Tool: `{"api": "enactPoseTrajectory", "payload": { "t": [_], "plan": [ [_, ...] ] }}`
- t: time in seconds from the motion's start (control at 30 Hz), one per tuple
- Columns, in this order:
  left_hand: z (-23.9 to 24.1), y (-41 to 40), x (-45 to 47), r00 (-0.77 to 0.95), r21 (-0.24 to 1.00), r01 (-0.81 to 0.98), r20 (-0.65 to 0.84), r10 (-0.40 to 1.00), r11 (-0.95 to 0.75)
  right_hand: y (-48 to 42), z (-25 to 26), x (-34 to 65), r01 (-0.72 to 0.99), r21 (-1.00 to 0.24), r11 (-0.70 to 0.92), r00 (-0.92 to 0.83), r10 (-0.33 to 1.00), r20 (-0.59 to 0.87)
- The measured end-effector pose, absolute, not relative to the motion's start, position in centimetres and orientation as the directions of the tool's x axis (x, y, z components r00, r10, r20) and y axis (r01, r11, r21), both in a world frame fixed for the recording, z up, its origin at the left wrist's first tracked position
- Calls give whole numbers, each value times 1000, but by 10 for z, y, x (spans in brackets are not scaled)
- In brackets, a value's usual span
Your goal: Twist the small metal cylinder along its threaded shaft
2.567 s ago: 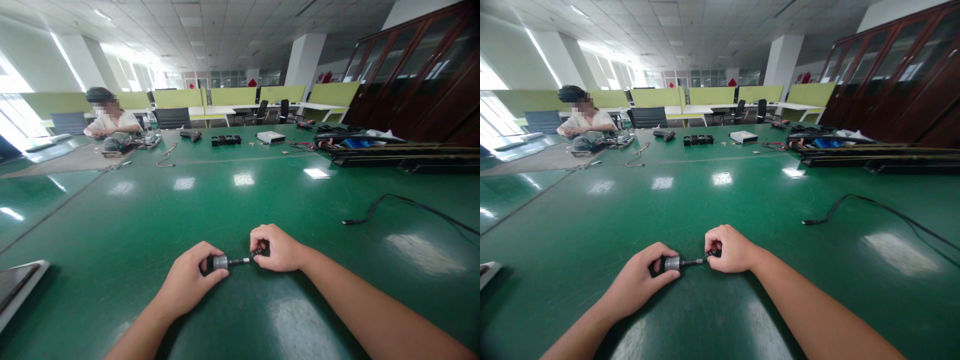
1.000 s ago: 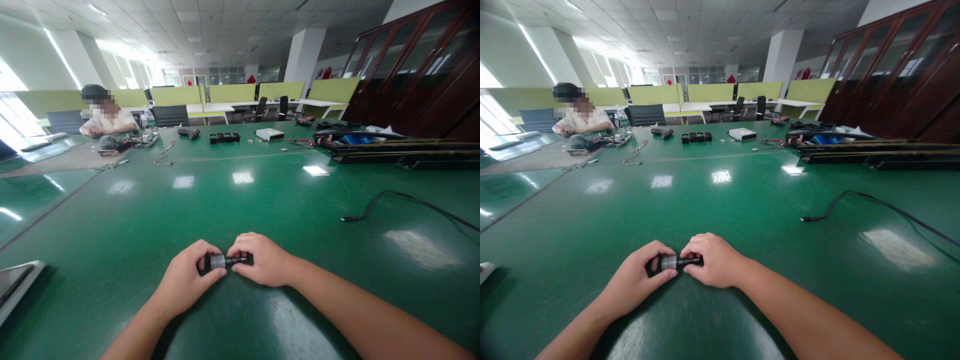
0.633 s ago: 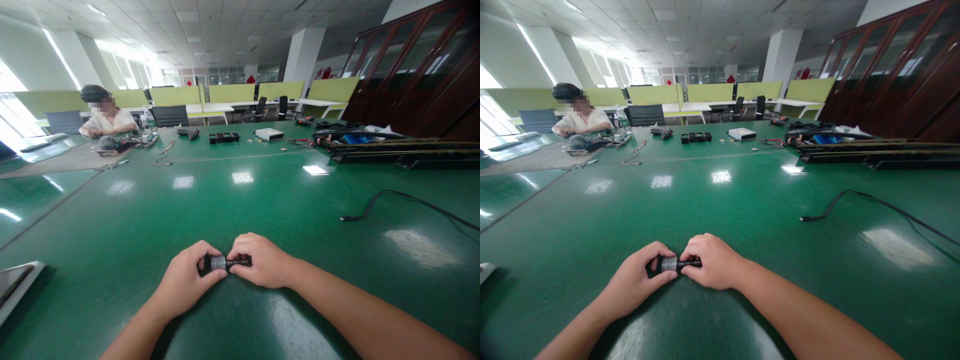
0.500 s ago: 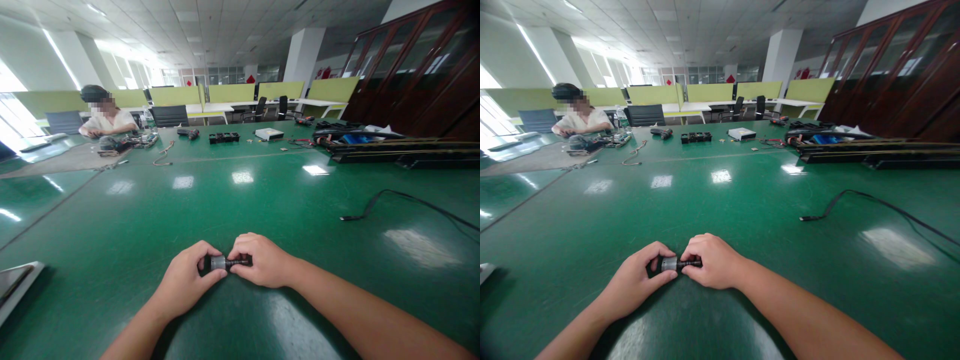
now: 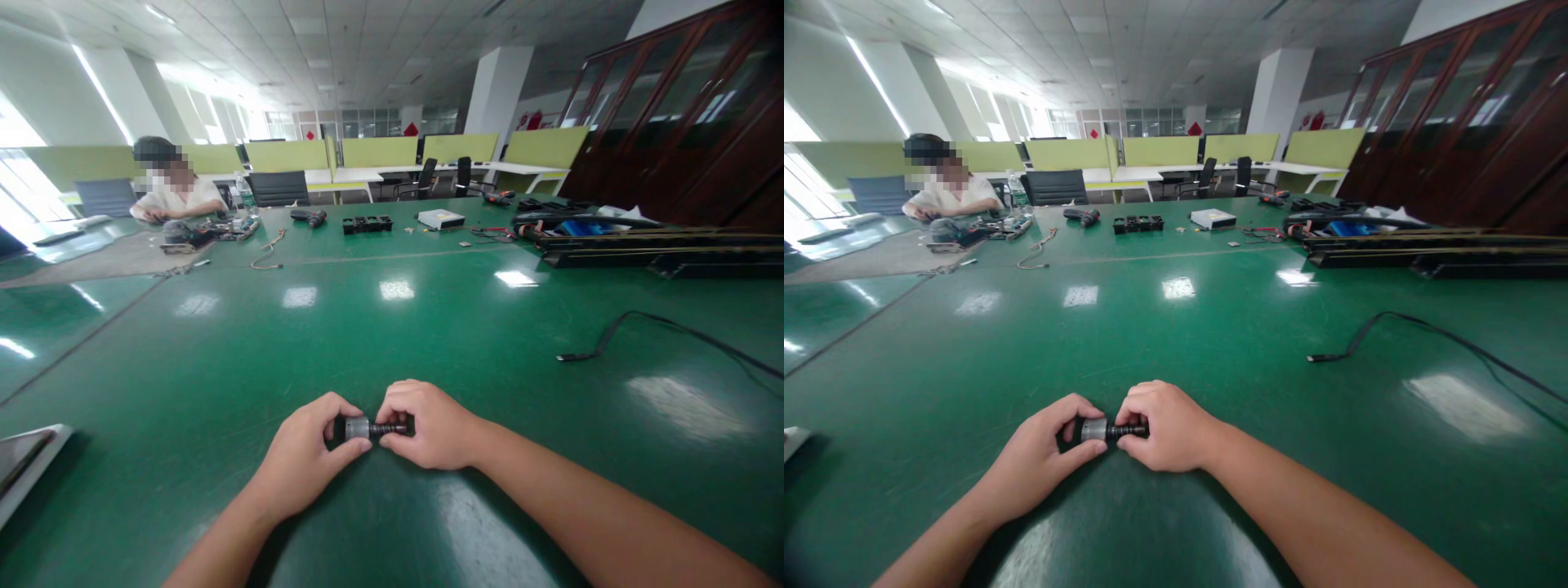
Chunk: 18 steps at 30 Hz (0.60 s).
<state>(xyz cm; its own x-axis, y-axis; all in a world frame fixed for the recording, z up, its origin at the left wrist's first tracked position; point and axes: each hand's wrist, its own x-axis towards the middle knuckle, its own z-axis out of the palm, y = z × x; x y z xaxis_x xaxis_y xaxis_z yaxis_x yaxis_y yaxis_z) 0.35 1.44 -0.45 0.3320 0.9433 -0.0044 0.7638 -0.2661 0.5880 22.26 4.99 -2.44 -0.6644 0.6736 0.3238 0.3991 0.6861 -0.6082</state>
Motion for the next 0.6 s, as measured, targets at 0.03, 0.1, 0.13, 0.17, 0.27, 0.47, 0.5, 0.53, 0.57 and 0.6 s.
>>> {"api": "enactPoseTrajectory", "payload": {
  "t": [0.03,0.1,0.13,0.17,0.27,0.47,0.5,0.53,0.57,0.6],
  "plan": [
    [-4,14,4,332,587,765,-5,943,-266,50,-25,223,399,-609,685,-664,674,324],
    [-4,14,4,334,584,766,-4,943,-269,50,-25,223,402,-609,683,-661,677,323],
    [-4,14,4,335,582,767,-3,942,-271,50,-25,223,404,-609,683,-660,679,323],
    [-4,14,4,335,581,767,-2,942,-272,51,-25,223,407,-608,682,-657,681,323],
    [-4,14,4,336,582,766,3,942,-275,50,-25,222,412,-607,679,-655,684,321],
    [-3,13,4,338,581,764,12,941,-281,50,-25,223,419,-599,682,-659,682,317],
    [-3,13,4,339,579,765,12,941,-283,50,-25,223,420,-599,682,-659,683,316],
    [-3,14,4,339,577,766,12,941,-283,50,-25,223,421,-598,682,-660,683,314],
    [-3,14,4,340,576,767,10,940,-283,50,-25,223,423,-597,681,-660,683,312],
    [-3,14,4,340,574,768,7,940,-283,50,-25,223,426,-596,681,-659,685,311]
  ]
}}
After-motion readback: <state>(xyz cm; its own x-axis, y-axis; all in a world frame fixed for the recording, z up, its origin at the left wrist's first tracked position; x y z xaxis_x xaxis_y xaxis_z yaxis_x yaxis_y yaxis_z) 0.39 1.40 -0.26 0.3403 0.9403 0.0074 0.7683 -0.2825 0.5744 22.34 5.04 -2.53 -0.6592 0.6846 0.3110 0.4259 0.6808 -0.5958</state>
